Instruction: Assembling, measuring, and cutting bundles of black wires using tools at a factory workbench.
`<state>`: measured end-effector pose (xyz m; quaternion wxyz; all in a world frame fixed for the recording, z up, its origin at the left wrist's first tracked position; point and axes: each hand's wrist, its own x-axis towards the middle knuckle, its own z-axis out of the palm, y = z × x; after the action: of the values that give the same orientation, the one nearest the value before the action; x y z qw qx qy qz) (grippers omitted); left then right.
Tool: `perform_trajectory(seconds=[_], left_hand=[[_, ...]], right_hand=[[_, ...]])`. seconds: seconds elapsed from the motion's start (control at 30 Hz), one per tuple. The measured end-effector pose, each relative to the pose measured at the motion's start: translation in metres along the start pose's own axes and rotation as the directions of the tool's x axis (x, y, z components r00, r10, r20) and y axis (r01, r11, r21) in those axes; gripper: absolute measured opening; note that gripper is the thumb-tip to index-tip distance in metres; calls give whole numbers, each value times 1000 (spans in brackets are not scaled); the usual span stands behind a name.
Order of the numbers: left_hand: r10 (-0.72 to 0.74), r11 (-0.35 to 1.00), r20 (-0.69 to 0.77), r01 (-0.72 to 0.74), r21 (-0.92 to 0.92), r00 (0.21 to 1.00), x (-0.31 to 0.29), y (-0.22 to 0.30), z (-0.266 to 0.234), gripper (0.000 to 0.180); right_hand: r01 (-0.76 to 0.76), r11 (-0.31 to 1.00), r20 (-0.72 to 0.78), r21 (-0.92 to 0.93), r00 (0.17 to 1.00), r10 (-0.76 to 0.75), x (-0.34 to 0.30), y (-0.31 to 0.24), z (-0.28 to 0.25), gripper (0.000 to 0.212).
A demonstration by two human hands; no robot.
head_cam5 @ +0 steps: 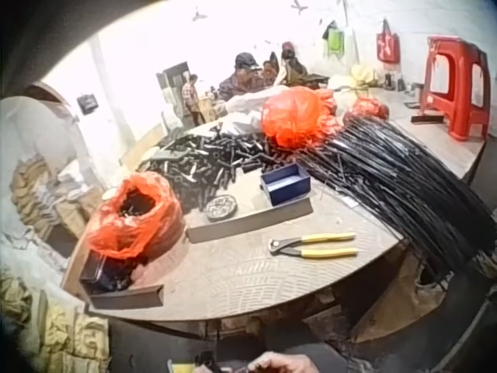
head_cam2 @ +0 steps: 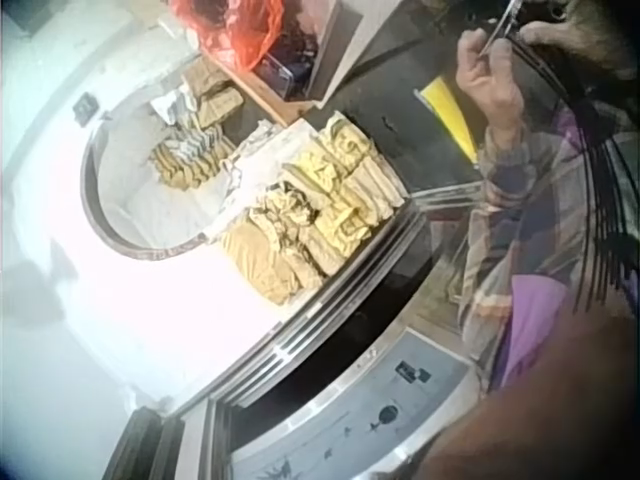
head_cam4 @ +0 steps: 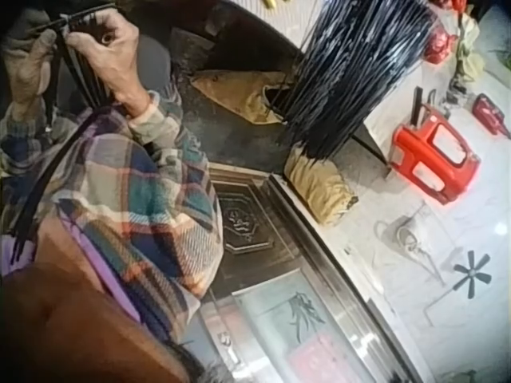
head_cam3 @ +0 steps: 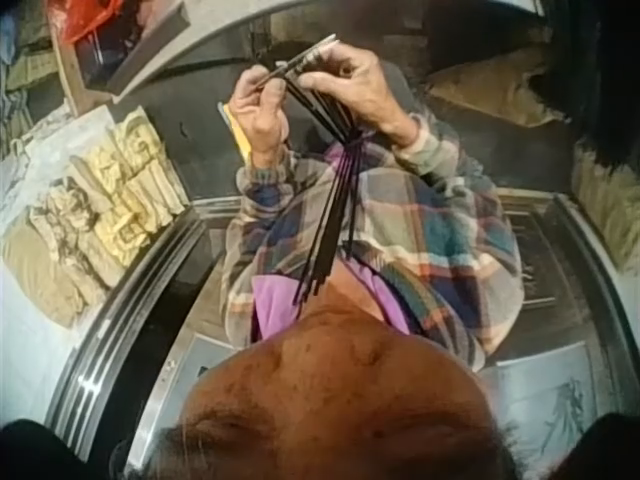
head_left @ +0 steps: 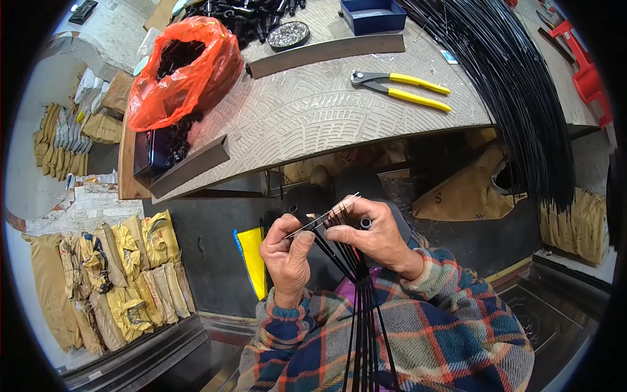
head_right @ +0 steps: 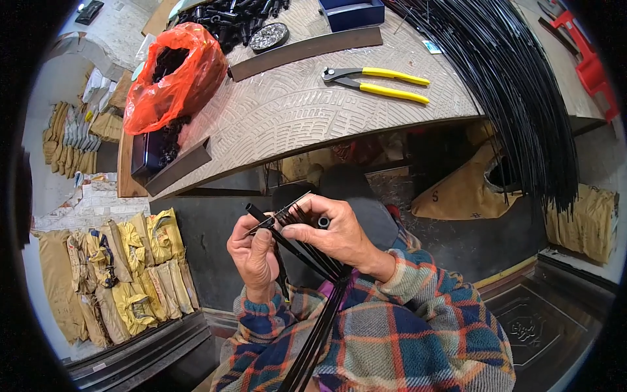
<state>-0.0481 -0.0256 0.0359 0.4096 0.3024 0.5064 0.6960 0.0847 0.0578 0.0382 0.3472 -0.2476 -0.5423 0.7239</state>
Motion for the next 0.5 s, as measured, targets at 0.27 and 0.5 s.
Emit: perform_trajectory(seconds=[0.27,0.5], left_hand=[[-11,1000,18,11,23,1000,-1,5,-2,19],[6,997,-6,-6,72,1000,-6,3,7,25]], right_hand=[[39,999,64,14,997,-40,1,3,-2,15],[125,981,27,-146,992,-122,-3,7,3,16]])
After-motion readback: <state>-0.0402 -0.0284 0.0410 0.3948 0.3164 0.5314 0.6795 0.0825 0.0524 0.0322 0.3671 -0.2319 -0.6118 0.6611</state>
